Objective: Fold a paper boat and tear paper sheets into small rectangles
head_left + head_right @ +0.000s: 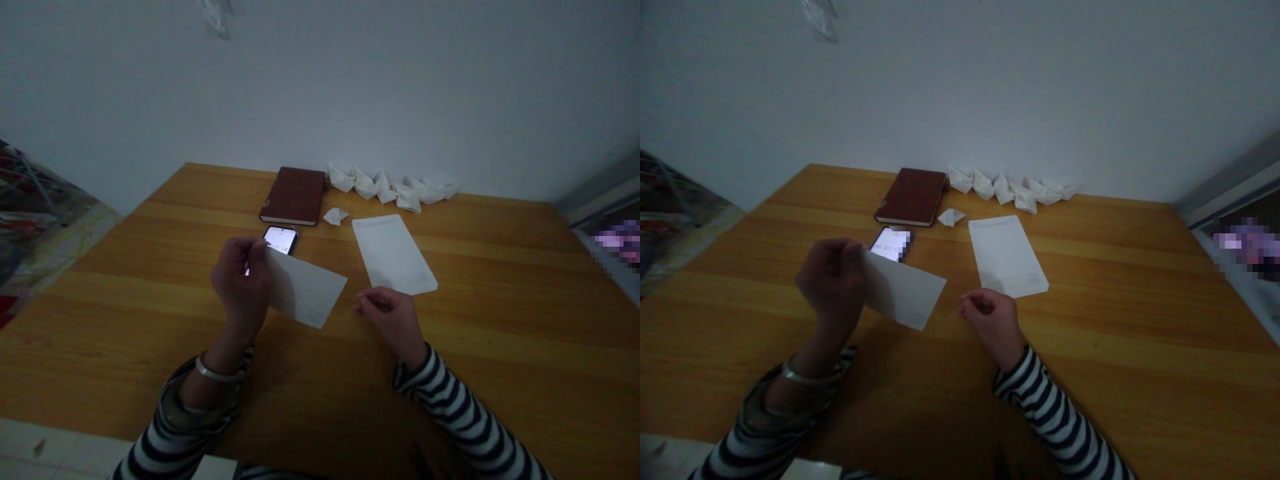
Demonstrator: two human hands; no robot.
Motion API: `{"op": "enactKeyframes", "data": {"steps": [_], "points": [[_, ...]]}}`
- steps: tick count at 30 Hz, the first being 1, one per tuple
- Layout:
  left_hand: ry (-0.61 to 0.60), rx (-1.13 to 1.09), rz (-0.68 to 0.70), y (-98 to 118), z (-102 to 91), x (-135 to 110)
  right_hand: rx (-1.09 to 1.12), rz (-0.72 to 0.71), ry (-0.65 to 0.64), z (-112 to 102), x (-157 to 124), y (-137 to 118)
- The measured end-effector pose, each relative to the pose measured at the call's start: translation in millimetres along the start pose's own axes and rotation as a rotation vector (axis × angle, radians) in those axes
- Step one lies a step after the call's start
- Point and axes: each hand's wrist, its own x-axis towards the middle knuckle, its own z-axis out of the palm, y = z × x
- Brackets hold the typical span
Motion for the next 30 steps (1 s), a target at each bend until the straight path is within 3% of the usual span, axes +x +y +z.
{"op": "enactKeyframes", "data": {"steps": [2, 7, 11, 25, 27, 30], "points": [[-0.050, -0.017, 0.006, 0.5, -0.1, 1.4, -0.027, -0.079, 0.027, -1.0, 0.9, -3.7], [-0.365, -0.140, 0.227, 26.3, 7.5, -23.3, -0.206, -0.390, 0.046, 3.6, -8.2, -21.8], [-0.424, -0.204, 0.328, 41.8, 12.0, -42.2, -0.188, -0.303, 0.044, 13.0, -18.3, -26.5], [-0.283, -0.204, 0.274, 38.4, 8.1, -35.7, -0.078, -0.129, 0.119, 16.8, -15.3, -16.8], [-0.202, -0.178, 0.246, 34.1, 5.5, -27.5, -0.042, -0.099, 0.121, 13.6, -12.9, -12.4], [0.016, -0.133, 0.072, 21.8, 0.6, -7.0, 0.032, -0.053, 0.128, 6.4, -7.6, -2.6]]}}
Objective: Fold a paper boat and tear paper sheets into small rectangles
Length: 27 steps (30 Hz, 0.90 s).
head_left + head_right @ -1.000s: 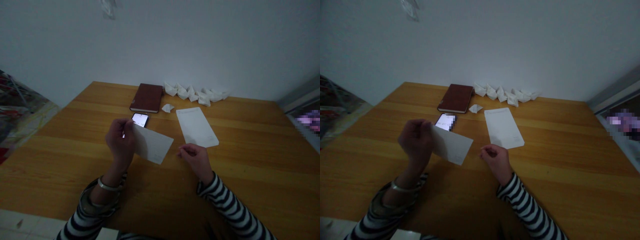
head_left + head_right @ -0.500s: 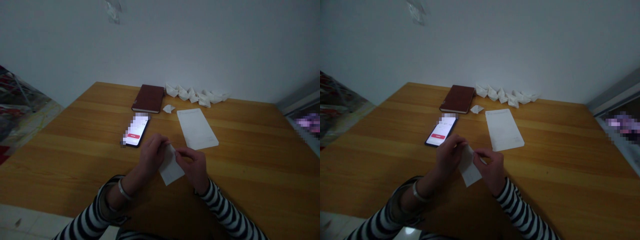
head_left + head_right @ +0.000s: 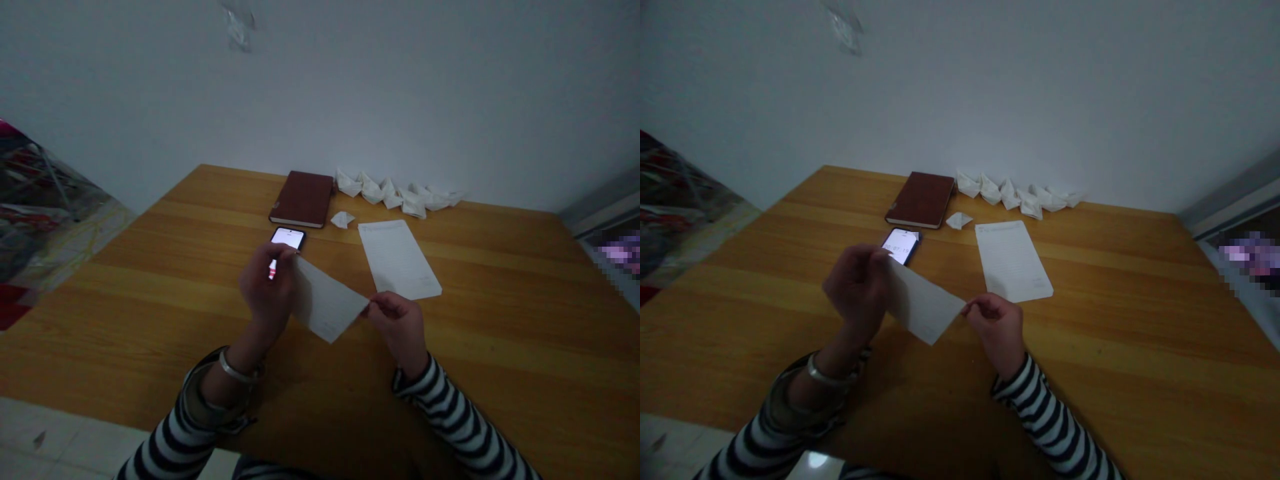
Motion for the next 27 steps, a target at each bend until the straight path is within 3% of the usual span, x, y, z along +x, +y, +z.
{"op": "enactKeyframes", "data": {"steps": [3, 5, 8, 12, 14, 18, 27], "points": [[0.205, -0.004, -0.187, -14.4, -4.5, 17.8, 0.050, 0.007, -0.012, -4.6, 3.3, 6.6], [0.226, -0.010, -0.242, -19.6, -4.5, 21.0, 0.032, -0.040, -0.041, -4.4, 2.0, 4.8], [0.097, -0.025, -0.221, -17.4, 0.6, 10.6, -0.081, -0.188, -0.046, 0.0, -2.5, -7.3], [-0.128, -0.071, -0.084, -3.9, 9.1, -12.0, -0.219, -0.410, 0.031, 9.9, 0.2, -29.1], [-0.186, -0.094, -0.032, 1.5, 10.7, -18.1, -0.229, -0.446, 0.001, 15.1, 5.7, -37.2], [-0.180, -0.105, -0.019, 3.1, 8.6, -17.6, -0.215, -0.290, -0.078, 22.5, 12.5, -43.4], [-0.117, -0.024, -0.017, -0.1, 4.5, -11.5, -0.131, -0.092, -0.083, 26.1, 5.4, -30.8]]}}
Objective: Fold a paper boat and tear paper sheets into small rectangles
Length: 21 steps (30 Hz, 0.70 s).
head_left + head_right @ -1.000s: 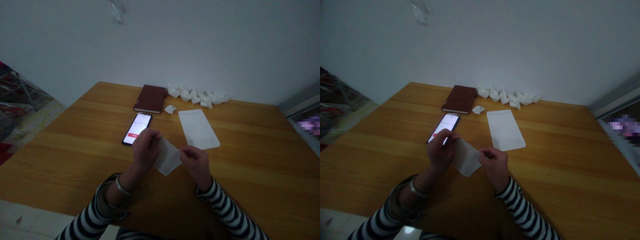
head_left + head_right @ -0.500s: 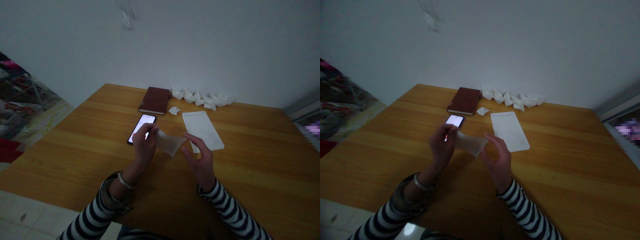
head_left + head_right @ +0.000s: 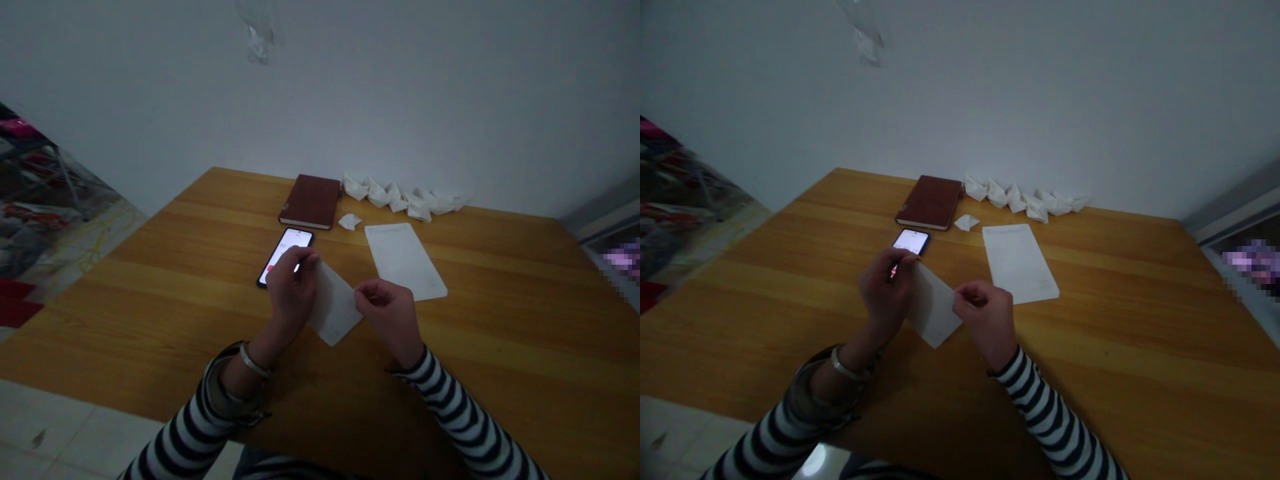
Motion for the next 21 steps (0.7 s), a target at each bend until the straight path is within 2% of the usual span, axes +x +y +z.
{"op": "enactKeyframes", "data": {"steps": [6, 9, 11, 13, 16, 17, 19, 21], "points": [[0.042, 0.004, 0.011, -0.7, -4.2, 5.5, 0.046, 0.091, -0.012, -7.9, -3.7, 11.0], [0.151, 0.007, -0.065, -7.3, -9.6, 16.9, 0.036, 0.106, 0.008, -21.8, -5.2, 25.9], [0.259, -0.013, -0.191, -14.7, -9.8, 23.8, 0.052, 0.109, 0.047, -28.1, -7.5, 34.3], [0.299, -0.118, -0.371, -22.4, -3.9, 24.8, 0.138, 0.080, 0.002, -25.6, -11.5, 37.5], [0.174, -0.409, -0.680, -29.4, 13.7, 13.3, 0.334, 0.042, -0.195, -5.0, -18.7, 33.0], [0.140, -0.435, -0.708, -29.6, 19.6, 7.6, 0.375, 0.062, -0.235, 3.5, -20.0, 30.5], [0.082, -0.479, -0.722, -26.7, 27.4, -3.0, 0.382, 0.134, -0.090, 16.7, -19.1, 26.8], [0.010, -0.446, -0.619, -20.0, 28.3, -9.9, 0.329, 0.191, 0.103, 20.2, -13.5, 26.2]]}}
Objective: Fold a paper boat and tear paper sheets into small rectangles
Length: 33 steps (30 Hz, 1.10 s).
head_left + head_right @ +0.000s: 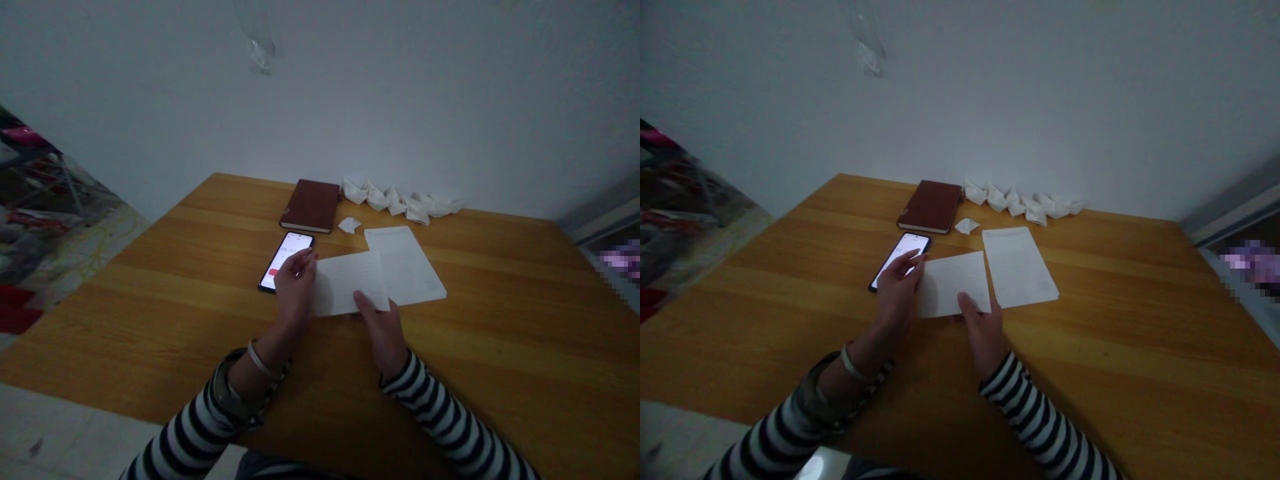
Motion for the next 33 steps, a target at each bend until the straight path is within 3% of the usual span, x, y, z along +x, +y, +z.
{"op": "enactKeyframes", "data": {"steps": [2, 4, 5, 7, 9, 13, 22, 27, 33], "points": [[-0.104, 0.171, 0.207, 6.1, -0.6, -8.9, -0.039, -0.002, 0.082, -5.7, 8.1, -1.6], [-0.301, 0.367, 0.388, 13.1, -1.6, -18.5, -0.058, 0.000, 0.027, -16.5, 14.7, -3.4], [-0.455, 0.426, 0.403, 15.6, -1.5, -23.9, -0.058, 0.011, -0.018, -22.0, 16.5, -4.0], [-0.769, 0.460, 0.287, 17.5, 0.3, -35.1, -0.045, 0.026, -0.101, -30.6, 17.0, -3.7], [-0.947, 0.411, 0.139, 16.0, 3.2, -44.7, -0.024, 0.012, -0.190, -35.4, 15.1, -2.1], [-1.009, 0.283, 0.016, 11.8, 7.0, -51.6, -0.014, 0.031, -0.350, -37.9, 13.2, -0.1], [-1.132, 0.183, -0.082, 8.8, 5.2, -44.4, -0.025, 0.029, -0.421, -43.2, 18.6, 6.8], [-1.134, 0.168, -0.074, 9.4, 3.0, -44.2, 0.011, -0.070, -0.469, -42.2, 16.7, 6.9], [-1.105, 0.058, -0.171, 9.5, 1.9, -44.6, 0.035, -0.114, -0.489, -40.3, 16.7, 2.9]]}}
